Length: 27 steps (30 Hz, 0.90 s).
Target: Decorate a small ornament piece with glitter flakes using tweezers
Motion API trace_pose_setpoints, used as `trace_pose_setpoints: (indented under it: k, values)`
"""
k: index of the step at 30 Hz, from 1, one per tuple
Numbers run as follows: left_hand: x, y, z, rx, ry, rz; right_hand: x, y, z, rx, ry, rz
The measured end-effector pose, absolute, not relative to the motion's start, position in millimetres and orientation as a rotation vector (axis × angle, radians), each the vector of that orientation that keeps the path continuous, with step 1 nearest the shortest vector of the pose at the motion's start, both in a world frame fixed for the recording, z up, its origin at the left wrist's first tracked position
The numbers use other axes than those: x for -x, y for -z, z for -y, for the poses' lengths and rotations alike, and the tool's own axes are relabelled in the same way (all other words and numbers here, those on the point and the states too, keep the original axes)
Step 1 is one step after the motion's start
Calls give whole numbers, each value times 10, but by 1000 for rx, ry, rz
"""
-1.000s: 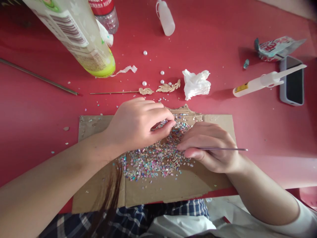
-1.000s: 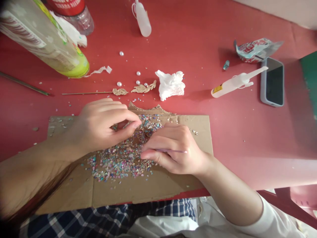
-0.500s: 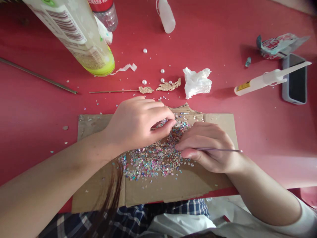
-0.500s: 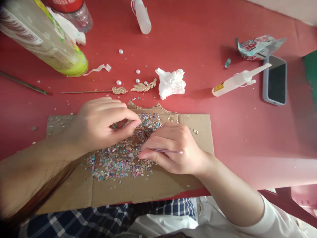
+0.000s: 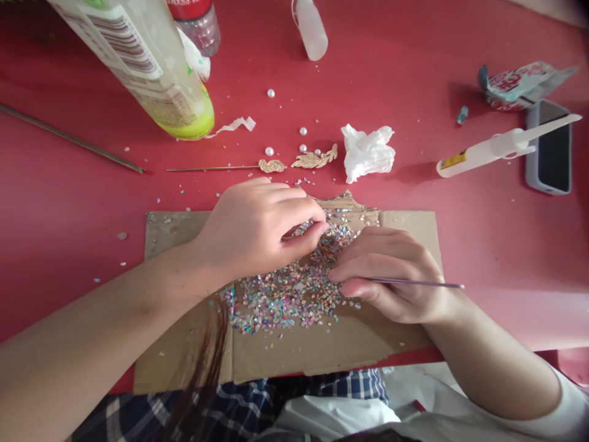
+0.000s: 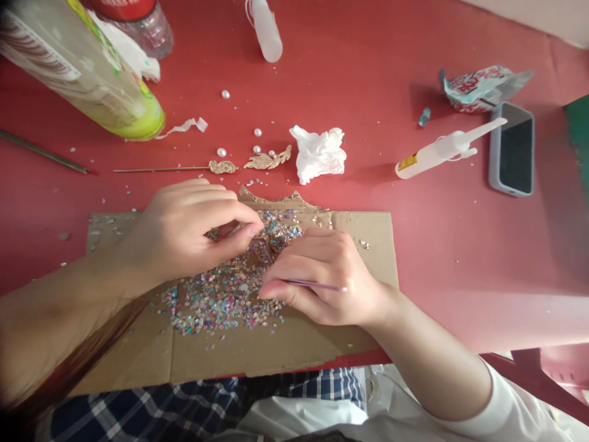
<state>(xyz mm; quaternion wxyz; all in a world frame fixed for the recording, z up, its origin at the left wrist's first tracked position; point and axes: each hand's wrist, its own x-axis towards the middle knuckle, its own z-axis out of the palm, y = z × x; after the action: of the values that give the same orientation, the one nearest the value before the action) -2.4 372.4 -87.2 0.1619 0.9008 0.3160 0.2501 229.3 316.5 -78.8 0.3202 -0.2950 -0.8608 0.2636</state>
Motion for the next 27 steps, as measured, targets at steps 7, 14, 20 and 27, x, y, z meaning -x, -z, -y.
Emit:
trace_pose_setpoints:
  k: [7,14,20,27]
  values:
    - [21,868,-3719,-2586,-724,-895,-2314,751,-3183,767,-676,2229]
    - [34,862,-3732,-2624,-761,-866,-2427,689,-3254,794,-552,2193]
    - [33,889,-3748,-2633,-778,-877,-2498,688,-3290,877,-498,2185]
    - [52,890,-3752,-2636,-750,-888,-2531,684,-3313,953,-578,2156]
